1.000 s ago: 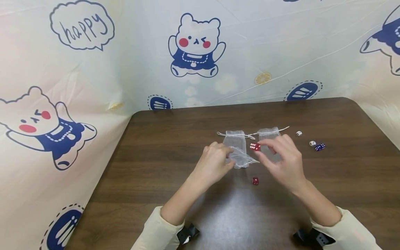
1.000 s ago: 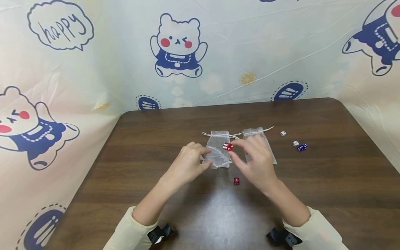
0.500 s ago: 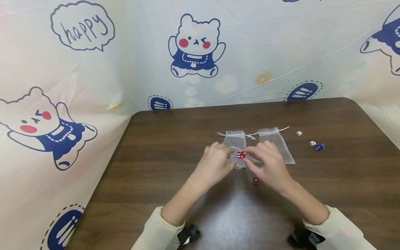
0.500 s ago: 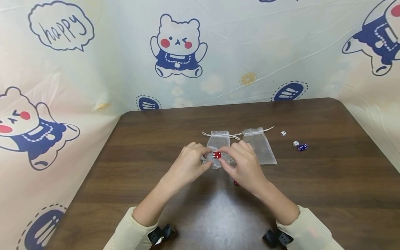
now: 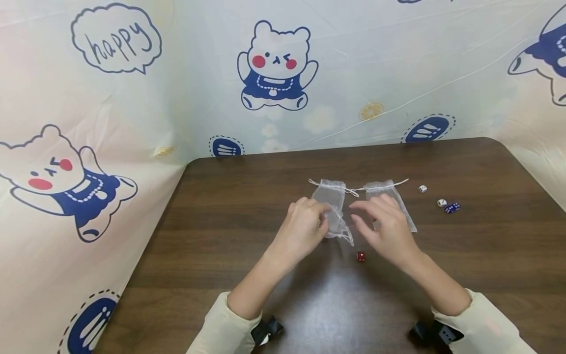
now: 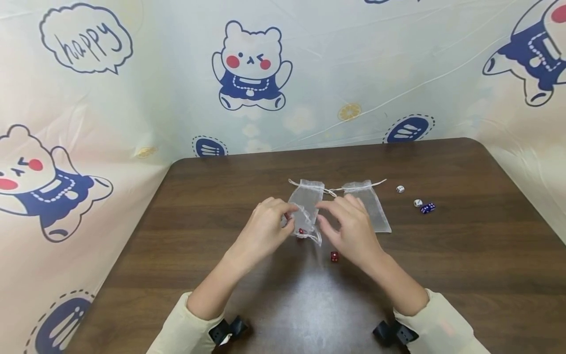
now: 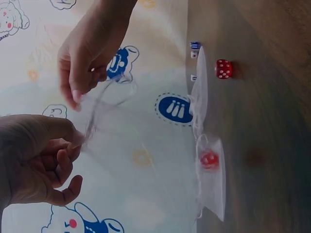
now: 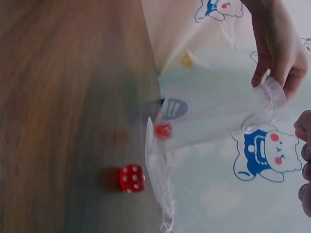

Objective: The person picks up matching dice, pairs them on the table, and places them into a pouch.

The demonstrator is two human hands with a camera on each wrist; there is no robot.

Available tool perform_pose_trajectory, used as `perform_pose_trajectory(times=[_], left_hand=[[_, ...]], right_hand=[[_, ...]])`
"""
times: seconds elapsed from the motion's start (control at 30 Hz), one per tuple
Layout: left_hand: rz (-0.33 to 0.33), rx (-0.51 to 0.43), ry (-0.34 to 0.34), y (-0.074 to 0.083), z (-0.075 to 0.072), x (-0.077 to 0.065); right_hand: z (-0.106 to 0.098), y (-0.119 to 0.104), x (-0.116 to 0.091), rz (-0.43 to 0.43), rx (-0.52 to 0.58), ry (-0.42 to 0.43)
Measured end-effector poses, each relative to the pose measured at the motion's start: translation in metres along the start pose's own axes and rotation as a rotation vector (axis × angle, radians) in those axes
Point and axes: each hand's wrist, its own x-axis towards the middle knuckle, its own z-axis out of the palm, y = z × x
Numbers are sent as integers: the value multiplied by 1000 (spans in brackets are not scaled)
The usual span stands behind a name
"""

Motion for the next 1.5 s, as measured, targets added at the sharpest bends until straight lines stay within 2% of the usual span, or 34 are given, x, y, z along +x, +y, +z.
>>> perform_pose_trajectory(times=[0.13, 0.27, 0.4, 0.67, 0.8, 1.0, 1.27, 1.5], left_hand=[[-15, -13, 27, -1, -2, 1], [-17, -21, 46, -2, -3, 1], [-18, -28, 55, -2, -3, 2], [-38, -29, 39, 0, -5, 3], [-44, -29, 36, 1, -6, 3], [-40, -28, 49, 2, -8, 2], [-40, -29, 42, 2, -10, 2], [-59, -27, 22, -1, -12, 0]], right_hand=[[-5, 6, -1, 44, -36, -21], [-7, 12, -9, 121, -91, -110], [-5, 19, -20, 200, -140, -263], [-2, 26, -38, 287, -190, -656], [-4, 26, -40, 293, -185, -769], [-4, 25, -44, 308, -171, -817], [1, 26, -49, 289, -190, -838], [-1, 25, -46, 284, -200, -784]])
